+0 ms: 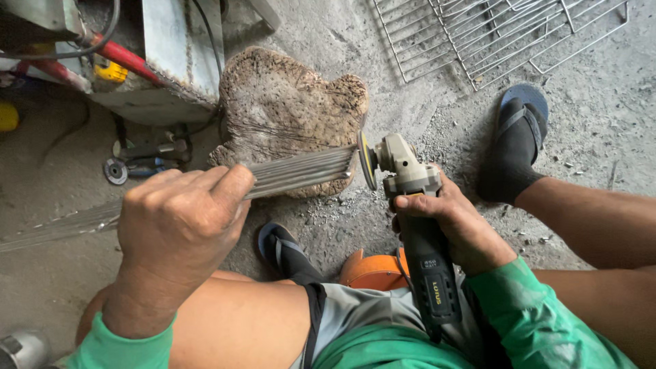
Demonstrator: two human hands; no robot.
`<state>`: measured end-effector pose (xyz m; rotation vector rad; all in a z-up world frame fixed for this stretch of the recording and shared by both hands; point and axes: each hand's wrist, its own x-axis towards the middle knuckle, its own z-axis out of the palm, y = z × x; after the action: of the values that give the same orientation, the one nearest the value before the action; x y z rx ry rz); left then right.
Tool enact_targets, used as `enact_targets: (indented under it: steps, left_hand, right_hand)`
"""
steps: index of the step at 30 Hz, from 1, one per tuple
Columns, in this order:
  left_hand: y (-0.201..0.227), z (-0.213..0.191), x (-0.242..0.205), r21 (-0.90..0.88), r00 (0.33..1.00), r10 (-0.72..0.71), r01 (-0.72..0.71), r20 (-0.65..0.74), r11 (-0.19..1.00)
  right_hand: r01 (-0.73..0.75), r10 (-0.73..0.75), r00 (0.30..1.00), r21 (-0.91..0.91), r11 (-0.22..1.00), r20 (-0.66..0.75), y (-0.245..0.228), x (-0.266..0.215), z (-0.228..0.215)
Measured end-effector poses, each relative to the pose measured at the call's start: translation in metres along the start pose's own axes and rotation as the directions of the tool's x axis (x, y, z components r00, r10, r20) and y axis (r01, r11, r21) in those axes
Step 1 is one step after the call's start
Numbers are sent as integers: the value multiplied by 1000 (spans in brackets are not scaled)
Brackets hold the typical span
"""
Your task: The person uses an angle grinder to smooth the surface of a metal grate. They hold the grate with one hand and move the grinder along the bars, generating sparks. The person repositions the grate several times to access different sections.
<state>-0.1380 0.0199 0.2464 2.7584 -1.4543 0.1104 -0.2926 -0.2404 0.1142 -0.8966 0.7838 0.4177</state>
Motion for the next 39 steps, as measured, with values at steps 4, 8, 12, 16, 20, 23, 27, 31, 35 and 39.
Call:
enact_targets:
  steps: [4, 8, 12, 16, 20, 23, 27, 31, 35, 39]
  left_hand:
    - [0, 1, -1, 2, 1000, -3, 3, 7, 1000]
    - [0, 2, -3, -9, 1000, 0, 0, 3, 1000]
    - [0, 3, -3, 3, 1000, -7, 7, 10, 1000]
    - [-1, 3, -5, -5, 1000, -12, 12, 18, 1000]
    - [3, 5, -4, -1, 999, 46, -46, 12, 999]
    - [6, 4, -7, 1, 999, 48, -48, 22, 999]
    - [3, 5, -1, -23, 999, 51, -52, -9, 998]
    - [7, 3, -14, -3, 999, 24, -24, 39, 1000]
    - [0, 1, 16, 19, 997, 76, -76, -20, 997]
    - [23, -21, 18, 3, 998, 15, -15, 58, 1000]
  right_hand:
    - [7, -7, 1000, 8, 1000, 22, -2, -3, 1]
    - [11, -11, 1000, -10, 1000, 9, -3, -3, 2]
    - [8, -8, 1000, 4, 1000, 16, -1, -4, 0]
    - [7, -7, 1000, 5, 1000, 9, -1, -4, -1]
    - [42, -42, 999, -3, 999, 8, -2, -2, -5]
    - [43, -45, 997, -41, 998, -59, 1, 1, -5]
    - [93, -97, 993, -61, 994, -66, 3, 5, -9]
    - [70, -70, 997, 1, 998, -23, 15, -1, -11]
    - [140, -140, 990, -8, 990, -6, 0, 8, -9]
    - [46, -49, 998, -72, 996, -50, 16, -5, -8]
